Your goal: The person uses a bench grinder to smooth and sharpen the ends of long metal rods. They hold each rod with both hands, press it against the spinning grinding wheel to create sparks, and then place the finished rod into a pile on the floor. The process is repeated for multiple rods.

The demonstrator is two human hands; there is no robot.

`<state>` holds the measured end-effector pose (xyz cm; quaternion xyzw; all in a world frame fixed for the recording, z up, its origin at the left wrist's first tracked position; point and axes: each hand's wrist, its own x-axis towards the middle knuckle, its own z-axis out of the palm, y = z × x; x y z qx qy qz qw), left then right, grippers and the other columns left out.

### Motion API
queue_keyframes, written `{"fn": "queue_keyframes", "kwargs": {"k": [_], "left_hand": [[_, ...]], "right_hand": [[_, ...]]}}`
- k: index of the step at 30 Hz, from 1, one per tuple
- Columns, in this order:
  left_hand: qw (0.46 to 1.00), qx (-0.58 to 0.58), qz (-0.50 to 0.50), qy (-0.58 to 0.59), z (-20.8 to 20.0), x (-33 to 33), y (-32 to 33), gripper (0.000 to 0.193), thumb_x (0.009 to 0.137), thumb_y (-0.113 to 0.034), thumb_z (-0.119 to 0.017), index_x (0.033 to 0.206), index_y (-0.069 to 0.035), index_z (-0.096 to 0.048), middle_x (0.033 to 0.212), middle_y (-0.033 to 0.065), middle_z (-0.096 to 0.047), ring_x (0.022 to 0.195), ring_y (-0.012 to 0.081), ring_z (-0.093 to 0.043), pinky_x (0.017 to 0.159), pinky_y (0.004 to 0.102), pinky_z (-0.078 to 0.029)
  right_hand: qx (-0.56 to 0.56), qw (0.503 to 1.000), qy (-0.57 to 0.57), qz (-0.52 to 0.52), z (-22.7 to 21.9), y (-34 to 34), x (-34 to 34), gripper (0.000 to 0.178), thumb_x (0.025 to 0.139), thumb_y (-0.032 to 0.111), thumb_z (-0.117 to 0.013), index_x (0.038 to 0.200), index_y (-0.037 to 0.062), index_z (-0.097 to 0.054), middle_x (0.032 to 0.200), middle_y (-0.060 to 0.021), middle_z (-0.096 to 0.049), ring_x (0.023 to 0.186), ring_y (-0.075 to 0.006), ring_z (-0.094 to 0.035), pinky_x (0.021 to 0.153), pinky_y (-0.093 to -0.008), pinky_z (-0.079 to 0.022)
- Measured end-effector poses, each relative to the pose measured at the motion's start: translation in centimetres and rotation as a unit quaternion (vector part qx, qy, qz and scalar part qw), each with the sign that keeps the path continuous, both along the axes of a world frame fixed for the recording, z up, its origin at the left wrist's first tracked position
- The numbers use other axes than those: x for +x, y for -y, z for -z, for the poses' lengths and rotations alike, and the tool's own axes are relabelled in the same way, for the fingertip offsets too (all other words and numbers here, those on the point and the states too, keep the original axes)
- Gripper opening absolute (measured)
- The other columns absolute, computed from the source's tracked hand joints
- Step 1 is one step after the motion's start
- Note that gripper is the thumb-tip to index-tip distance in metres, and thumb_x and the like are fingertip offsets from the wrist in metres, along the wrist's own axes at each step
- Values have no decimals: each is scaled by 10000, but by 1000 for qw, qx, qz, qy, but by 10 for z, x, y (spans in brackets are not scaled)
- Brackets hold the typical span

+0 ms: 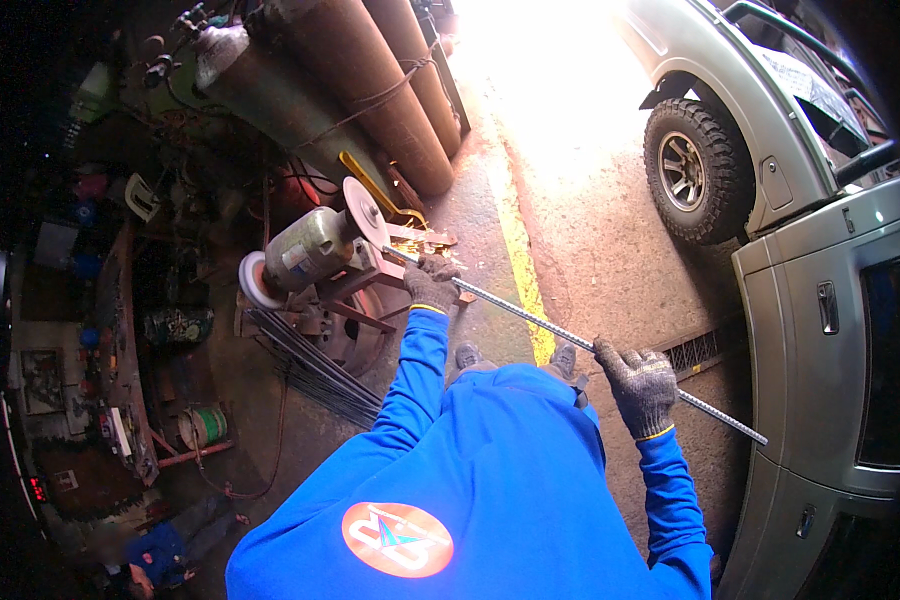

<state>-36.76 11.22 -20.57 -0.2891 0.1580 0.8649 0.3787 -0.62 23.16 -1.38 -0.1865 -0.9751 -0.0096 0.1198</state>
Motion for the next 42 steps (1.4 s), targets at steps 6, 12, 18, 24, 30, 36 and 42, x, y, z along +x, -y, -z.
{"fn": "queue_keyframes", "kwargs": {"k": [6, 12, 18, 24, 30, 36, 42], "left_hand": [[1000, 14, 7, -1, 7, -3, 1, 497, 982, -489, -346, 570, -218, -289, 482, -57, -209, 373, 103, -206, 356, 260, -237], [999, 25, 3, -20, 5, -1, 0, 496, 979, -518, -322, 593, -207, -322, 485, -59, -214, 378, 101, -211, 359, 263, -234], [1000, -10, -10, -3, -9, 2, -3, 527, 977, -573, -304, 622, -187, -362, 491, -59, -211, 380, 98, -216, 358, 265, -238], [999, 9, -29, -35, -10, 6, -2, 345, 963, -400, -406, 696, -184, -443, 527, -80, -300, 402, 71, -269, 376, 239, -279], [997, 60, -25, -35, -6, 7, 2, 352, 969, -414, -407, 709, -179, -445, 525, -84, -292, 394, 75, -255, 374, 246, -274], [998, -39, -7, -42, 12, 7, -1, 465, 991, -527, -363, 677, -185, -378, 503, -55, -237, 382, 108, -228, 360, 265, -238], [989, -137, 21, -50, 4, 13, -8, 465, 1004, -580, -348, 756, -189, -391, 494, -37, -223, 365, 124, -210, 345, 272, -213]], "right_hand": [[11, 999, -43, -10, -2, 0, -2, 245, 822, 209, -675, 1063, 168, -697, 777, -21, -642, 667, -219, -610, 623, -376, -479], [47, 995, -87, -12, 2, -1, -1, 250, 802, 186, -694, 1050, 153, -709, 826, -17, -670, 686, -209, -619, 655, -364, -492], [65, 993, -91, 22, 0, 3, -4, 308, 798, 199, -712, 1104, 168, -711, 841, -14, -672, 714, -199, -617, 663, -359, -486], [65, 992, -80, 74, 9, 7, -3, 257, 828, 244, -708, 1081, 201, -715, 790, -15, -625, 702, -216, -593, 642, -376, -467], [77, 988, -64, 115, 14, 9, -5, 215, 853, 297, -689, 1050, 210, -710, 736, -32, -560, 697, -243, -566, 629, -403, -448], [-136, 952, 152, 226, 23, 1, -2, 344, 855, 438, -680, 1031, 143, -708, 784, -122, -650, 764, -321, -645, 673, -461, -491], [-604, 707, 307, 204, 18, -21, 13, 541, 925, 603, -531, 912, 100, -730, 620, -55, -556, 519, -133, -549, 449, -316, -426]]}}
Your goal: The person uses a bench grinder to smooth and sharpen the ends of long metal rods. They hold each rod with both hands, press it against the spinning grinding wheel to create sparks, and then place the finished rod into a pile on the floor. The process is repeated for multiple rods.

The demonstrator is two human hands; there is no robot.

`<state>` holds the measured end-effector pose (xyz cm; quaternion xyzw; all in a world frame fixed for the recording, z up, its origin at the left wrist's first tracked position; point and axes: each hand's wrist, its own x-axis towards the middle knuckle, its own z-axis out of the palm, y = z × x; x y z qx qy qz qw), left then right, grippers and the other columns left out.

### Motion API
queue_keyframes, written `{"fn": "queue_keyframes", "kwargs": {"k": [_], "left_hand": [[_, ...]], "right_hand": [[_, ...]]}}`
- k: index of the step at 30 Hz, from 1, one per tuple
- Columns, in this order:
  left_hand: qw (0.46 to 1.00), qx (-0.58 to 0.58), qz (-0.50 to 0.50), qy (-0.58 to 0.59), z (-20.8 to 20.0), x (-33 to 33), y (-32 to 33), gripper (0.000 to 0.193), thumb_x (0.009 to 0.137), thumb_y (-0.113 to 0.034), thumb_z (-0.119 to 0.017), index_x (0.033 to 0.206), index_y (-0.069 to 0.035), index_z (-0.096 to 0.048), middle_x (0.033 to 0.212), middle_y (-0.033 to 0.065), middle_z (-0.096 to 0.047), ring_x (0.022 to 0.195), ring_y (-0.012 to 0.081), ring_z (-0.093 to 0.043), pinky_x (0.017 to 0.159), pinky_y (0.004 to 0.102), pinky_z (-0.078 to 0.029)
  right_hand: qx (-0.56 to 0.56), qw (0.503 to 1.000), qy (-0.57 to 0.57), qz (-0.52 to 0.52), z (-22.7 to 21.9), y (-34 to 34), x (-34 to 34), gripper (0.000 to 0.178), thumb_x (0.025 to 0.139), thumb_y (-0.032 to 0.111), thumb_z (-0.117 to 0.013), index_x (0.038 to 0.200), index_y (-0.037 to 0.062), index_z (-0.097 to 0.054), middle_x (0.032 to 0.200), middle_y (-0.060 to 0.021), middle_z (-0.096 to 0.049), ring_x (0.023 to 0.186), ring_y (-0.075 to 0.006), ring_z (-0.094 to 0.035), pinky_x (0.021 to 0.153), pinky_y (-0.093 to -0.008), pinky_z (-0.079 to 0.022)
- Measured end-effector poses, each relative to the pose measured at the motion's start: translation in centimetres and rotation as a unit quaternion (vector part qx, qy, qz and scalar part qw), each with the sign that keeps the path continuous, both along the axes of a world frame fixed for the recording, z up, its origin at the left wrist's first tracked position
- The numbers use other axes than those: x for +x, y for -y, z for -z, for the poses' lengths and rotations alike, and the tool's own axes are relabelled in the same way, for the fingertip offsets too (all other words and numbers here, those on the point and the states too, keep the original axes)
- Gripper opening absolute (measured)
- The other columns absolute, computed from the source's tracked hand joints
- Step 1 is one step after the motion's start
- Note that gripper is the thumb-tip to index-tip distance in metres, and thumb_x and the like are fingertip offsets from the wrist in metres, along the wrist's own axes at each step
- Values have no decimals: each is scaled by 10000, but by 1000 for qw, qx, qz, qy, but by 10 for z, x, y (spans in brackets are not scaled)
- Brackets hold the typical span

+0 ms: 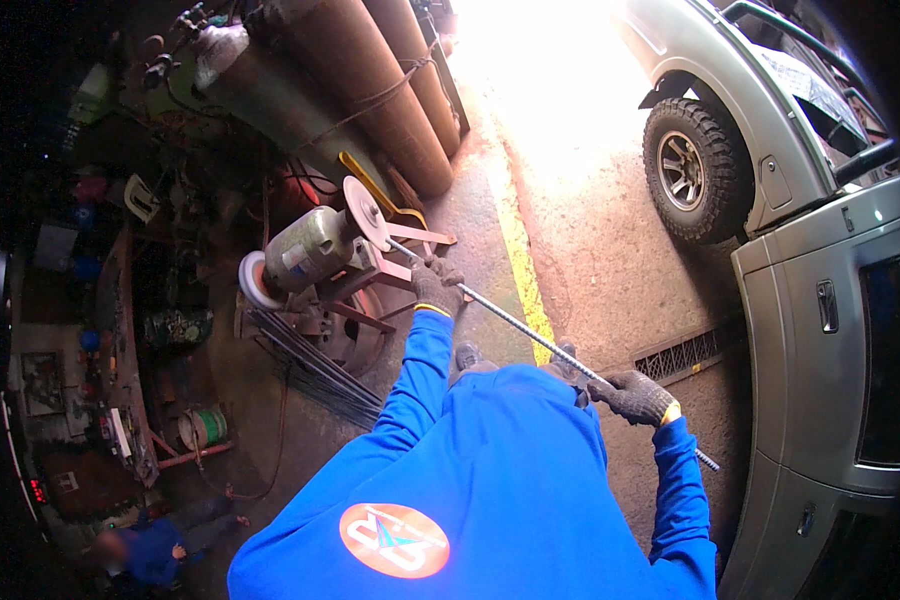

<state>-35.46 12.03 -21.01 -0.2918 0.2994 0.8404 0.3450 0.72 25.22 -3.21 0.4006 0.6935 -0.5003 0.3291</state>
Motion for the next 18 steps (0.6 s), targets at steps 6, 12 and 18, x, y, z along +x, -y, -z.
{"fn": "queue_keyframes", "kwargs": {"k": [6, 12, 18], "left_hand": [[1000, -2, 3, 9, 9, -4, 4, 449, 1018, -535, -328, 730, -195, -389, 489, -48, -227, 363, 118, -210, 342, 268, -201], [999, 33, 14, -4, 22, -14, 4, 500, 1003, -589, -335, 693, -201, -397, 475, -57, -208, 347, 113, -189, 324, 267, -216], [998, 62, -1, 33, 33, -21, 7, 537, 984, -643, -312, 699, -201, -423, 483, -57, -221, 353, 111, -191, 323, 265, -216]], "right_hand": [[100, 990, -100, 10, 8, -3, 2, 585, 999, 506, -418, 818, 46, -729, 727, -150, -676, 662, -275, -650, 660, -385, -511], [148, 984, -98, 9, 15, 2, -1, 558, 983, 493, -451, 836, 32, -727, 829, -191, -703, 796, -346, -681, 765, -421, -515], [218, 971, -98, -17, -3, 9, -10, 524, 955, 516, -495, 893, 48, -722, 820, -183, -697, 817, -369, -674, 735, -455, -518]]}}
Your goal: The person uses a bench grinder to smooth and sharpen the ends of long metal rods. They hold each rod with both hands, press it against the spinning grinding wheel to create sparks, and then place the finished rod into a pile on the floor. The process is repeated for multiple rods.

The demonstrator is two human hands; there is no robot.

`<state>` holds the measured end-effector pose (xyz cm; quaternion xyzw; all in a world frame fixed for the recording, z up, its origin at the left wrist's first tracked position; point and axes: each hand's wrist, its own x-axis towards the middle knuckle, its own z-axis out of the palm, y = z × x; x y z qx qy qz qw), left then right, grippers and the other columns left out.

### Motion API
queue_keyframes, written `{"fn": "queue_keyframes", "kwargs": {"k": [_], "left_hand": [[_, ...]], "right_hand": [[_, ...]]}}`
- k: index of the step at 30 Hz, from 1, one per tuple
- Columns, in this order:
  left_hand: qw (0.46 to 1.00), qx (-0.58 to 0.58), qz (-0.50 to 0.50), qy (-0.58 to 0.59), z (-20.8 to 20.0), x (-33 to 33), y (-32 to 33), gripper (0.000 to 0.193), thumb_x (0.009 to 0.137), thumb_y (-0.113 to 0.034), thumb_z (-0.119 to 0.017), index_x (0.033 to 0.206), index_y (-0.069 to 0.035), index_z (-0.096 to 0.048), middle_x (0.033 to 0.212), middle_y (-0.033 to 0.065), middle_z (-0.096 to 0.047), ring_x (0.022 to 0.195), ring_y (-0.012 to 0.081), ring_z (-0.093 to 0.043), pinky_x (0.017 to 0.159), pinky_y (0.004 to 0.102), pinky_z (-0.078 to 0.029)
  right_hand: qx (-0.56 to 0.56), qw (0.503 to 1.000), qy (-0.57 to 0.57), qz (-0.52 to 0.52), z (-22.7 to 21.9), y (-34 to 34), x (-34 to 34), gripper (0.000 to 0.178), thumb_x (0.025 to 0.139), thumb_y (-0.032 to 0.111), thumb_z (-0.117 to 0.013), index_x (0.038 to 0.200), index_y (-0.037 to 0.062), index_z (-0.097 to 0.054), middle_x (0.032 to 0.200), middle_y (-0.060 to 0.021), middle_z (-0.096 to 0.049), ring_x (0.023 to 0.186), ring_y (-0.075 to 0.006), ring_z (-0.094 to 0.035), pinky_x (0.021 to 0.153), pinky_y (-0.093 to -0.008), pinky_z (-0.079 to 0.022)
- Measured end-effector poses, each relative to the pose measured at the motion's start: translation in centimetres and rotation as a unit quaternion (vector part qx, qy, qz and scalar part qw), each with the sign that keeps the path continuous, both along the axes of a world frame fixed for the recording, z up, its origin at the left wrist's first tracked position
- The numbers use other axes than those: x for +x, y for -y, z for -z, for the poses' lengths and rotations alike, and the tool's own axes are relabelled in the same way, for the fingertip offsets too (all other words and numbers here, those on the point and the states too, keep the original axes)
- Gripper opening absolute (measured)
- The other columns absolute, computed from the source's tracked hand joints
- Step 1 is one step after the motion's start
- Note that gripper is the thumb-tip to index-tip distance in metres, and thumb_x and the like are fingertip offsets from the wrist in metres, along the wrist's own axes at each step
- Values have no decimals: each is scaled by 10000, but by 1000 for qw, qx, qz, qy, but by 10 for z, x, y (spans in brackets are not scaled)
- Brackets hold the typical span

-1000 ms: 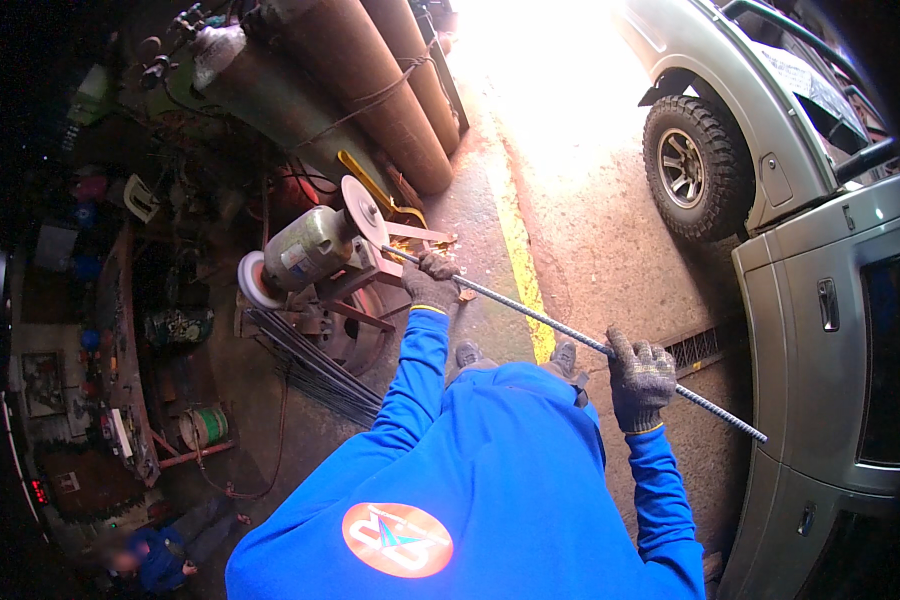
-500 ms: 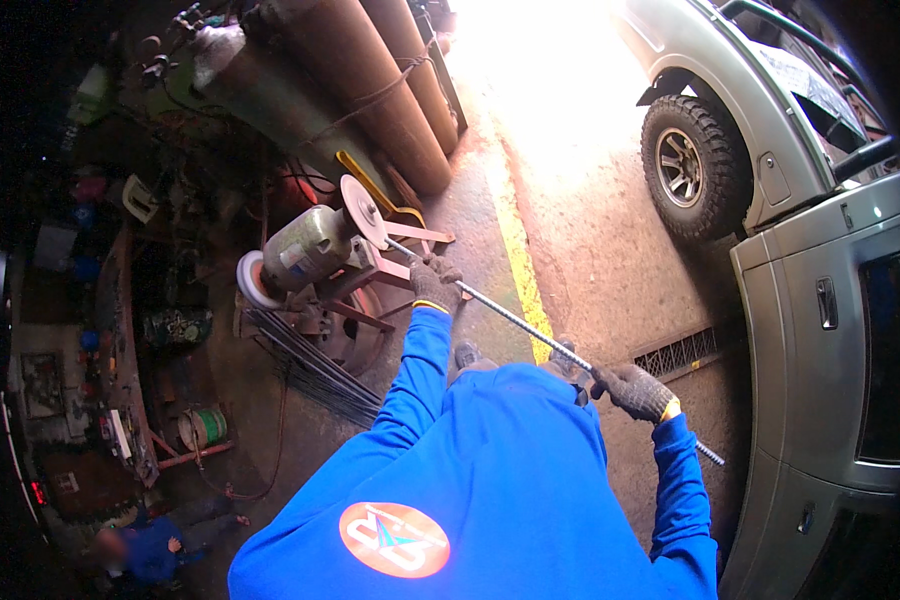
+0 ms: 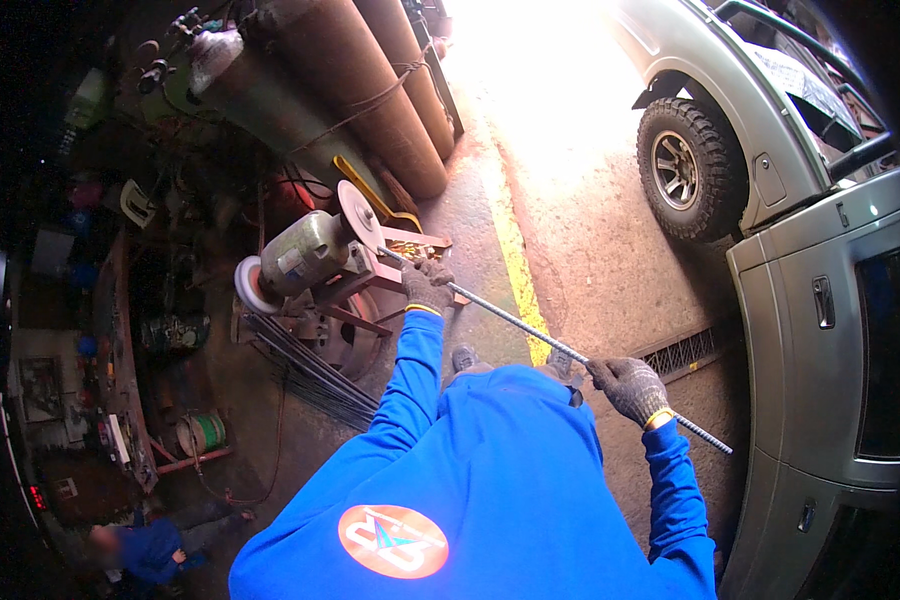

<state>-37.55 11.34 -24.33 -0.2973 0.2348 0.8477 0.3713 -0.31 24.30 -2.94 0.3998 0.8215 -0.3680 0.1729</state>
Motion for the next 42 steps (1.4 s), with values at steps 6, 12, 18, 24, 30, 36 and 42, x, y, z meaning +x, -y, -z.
{"fn": "queue_keyframes", "kwargs": {"k": [6, 12, 18, 24, 30, 36, 42], "left_hand": [[999, -38, 0, 10, -20, 2, -2, 549, 986, -641, -290, 698, -195, -429, 491, -50, -228, 369, 117, -193, 332, 266, -216], [1000, 4, 1, -3, -17, 0, -2, 569, 979, -652, -288, 680, -185, -419, 492, -48, -230, 369, 120, -192, 337, 269, -218], [1000, 20, 9, 10, -24, 0, -3, 534, 972, -605, -302, 630, -201, -372, 484, -54, -228, 363, 110, -199, 338, 262, -224], [1000, -1, 8, 6, -25, -1, -5, 596, 965, -696, -266, 624, -211, -331, 474, -49, -194, 355, 126, -189, 338, 271, -213], [1000, -9, -8, -2, -40, 6, -8, 506, 973, -569, -318, 623, -203, -335, 498, -56, -217, 381, 109, -196, 354, 256, -220], [1000, 10, -15, 12, -34, 4, -7, 600, 966, -686, -280, 632, -190, -329, 483, -39, -223, 369, 121, -210, 340, 273, -220], [999, 34, 1, -42, -46, 9, -7, 484, 989, -516, -327, 623, -198, -336, 511, -59, -222, 396, 100, -202, 374, 257, -241]], "right_hand": [[167, 984, 7, -60, -12, 9, -2, 495, 930, 550, -537, 870, 98, -727, 750, -196, -668, 745, -388, -663, 658, -488, -513], [238, 969, -15, -63, -3, 14, 2, 467, 906, 546, -582, 799, 104, -685, 660, -183, -632, 646, -381, -648, 561, -491, -488], [280, 957, -16, -74, -10, 17, -5, 446, 886, 540, -605, 787, 112, -680, 650, -168, -630, 628, -375, -644, 534, -485, -482], [315, 944, -61, -80, -5, 17, -2, 406, 863, 513, -643, 796, 114, -676, 688, -148, -652, 630, -356, -650, 531, -474, -484], [334, 935, -99, -73, -1, 16, 1, 356, 850, 468, -678, 815, 114, -670, 707, -127, -645, 650, -346, -636, 562, -463, -486], [362, 920, -145, -32, 6, 11, 2, 260, 803, 350, -746, 821, 102, -668, 766, -116, -655, 737, -327, -644, 637, -457, -494], [356, 922, -155, -2, 8, 11, 2, 228, 781, 307, -763, 841, 108, -671, 777, -113, -651, 751, -326, -639, 641, -455, -491]]}}
